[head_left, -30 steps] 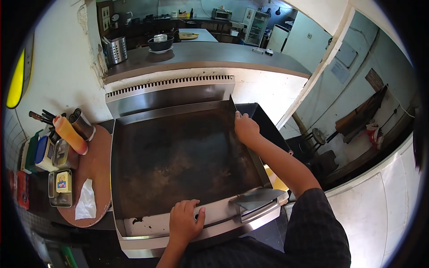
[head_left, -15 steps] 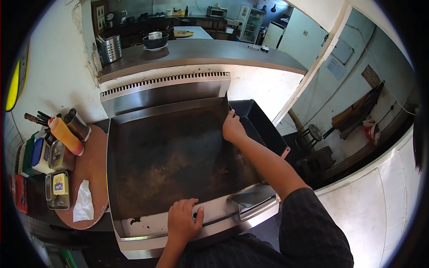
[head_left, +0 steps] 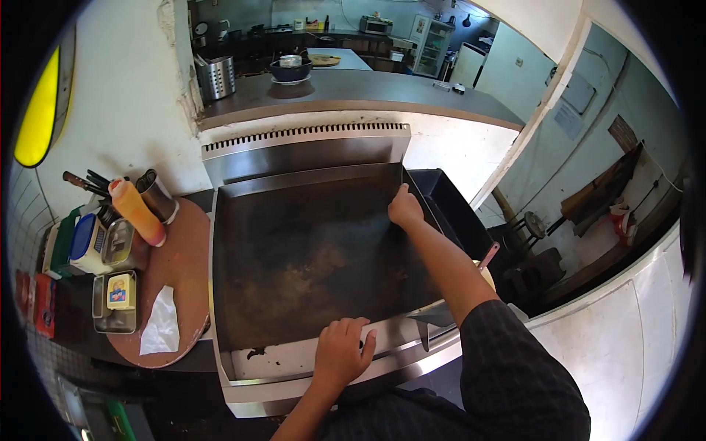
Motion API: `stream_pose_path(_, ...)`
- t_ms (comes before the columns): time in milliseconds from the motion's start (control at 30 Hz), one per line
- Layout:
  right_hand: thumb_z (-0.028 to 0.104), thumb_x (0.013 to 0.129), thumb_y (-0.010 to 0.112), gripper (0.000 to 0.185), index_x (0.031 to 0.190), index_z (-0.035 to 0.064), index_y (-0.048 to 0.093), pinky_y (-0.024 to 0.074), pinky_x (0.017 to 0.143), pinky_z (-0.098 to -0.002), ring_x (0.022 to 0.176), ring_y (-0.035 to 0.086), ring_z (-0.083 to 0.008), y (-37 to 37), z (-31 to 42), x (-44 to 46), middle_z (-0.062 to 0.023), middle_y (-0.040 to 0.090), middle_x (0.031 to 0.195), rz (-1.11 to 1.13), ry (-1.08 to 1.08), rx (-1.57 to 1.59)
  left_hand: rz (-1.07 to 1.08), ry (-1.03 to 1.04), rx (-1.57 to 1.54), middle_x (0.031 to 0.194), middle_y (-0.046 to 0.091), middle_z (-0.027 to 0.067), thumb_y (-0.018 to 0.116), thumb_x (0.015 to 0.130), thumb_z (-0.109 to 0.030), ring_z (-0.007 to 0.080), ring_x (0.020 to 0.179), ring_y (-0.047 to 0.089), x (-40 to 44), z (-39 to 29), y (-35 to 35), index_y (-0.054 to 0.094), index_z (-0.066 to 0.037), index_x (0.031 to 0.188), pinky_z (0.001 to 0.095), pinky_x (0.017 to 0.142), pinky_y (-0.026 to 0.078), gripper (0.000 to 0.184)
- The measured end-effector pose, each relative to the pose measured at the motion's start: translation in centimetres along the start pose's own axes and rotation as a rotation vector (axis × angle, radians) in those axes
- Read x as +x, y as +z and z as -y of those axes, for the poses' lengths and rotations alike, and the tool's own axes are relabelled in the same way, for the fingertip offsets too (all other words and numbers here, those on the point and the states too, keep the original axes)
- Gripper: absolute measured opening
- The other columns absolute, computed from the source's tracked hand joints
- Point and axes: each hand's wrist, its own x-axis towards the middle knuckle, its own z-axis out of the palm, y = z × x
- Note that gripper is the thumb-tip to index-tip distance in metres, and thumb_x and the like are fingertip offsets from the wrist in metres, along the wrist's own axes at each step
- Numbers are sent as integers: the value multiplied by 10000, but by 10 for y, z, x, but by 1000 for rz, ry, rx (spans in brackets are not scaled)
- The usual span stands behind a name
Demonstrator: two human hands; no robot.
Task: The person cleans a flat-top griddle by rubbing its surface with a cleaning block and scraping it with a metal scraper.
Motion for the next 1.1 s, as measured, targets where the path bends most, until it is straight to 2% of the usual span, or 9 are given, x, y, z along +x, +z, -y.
stream_pose_path(300, 169, 972, 478, 619, 1518, -53, 290, 522, 916, -500, 1104, 659, -417, 7, 19, -9, -270, 619, 1280, -14, 29, 71, 32, 74, 3, 908, 632, 78, 649, 904, -225, 267, 795, 584, 0, 0, 1, 644, -66, 1063, 367, 757, 464, 225)
stream_pose_path(467, 162, 970, 489, 602, 1502, -52, 305, 524, 915, -495, 1107, 656, -415, 15, 41, -21, -267, 618, 1269, -16, 30, 74, -11, 124, 13, 888, 614, 75, 643, 901, -244, 257, 759, 571, 0, 2, 4, 647, -74, 1064, 363, 707, 458, 236)
stream_pose_path(800, 120, 956, 535, 580, 1468, -50, 320, 538, 907, -468, 1088, 663, -386, 30, 100, -49, -242, 619, 1239, -21, 33, 120, -27, 190, -30, 892, 633, 74, 667, 880, -183, 257, 735, 570, -1, 4, 2, 644, -76, 1010, 359, 701, 452, 170)
stream_pose_path(933, 94, 948, 489, 578, 1452, -121, 304, 533, 884, -490, 1048, 669, -425, 40, 125, -61, -292, 645, 1164, -40, 1, 154, -27, 208, -133, 870, 608, 69, 680, 856, -167, 258, 750, 568, 0, 9, -3, 629, -99, 923, 361, 689, 445, 109)
stream_pose_path(1100, 97, 955, 494, 586, 1460, -121, 293, 534, 895, -474, 1060, 668, -404, 47, 151, -71, -290, 634, 1191, 24, -4, 204, -46, 196, -70, 875, 612, 58, 676, 862, -177, 259, 753, 568, -9, 34, -35, 639, -106, 904, 371, 697, 442, 91)
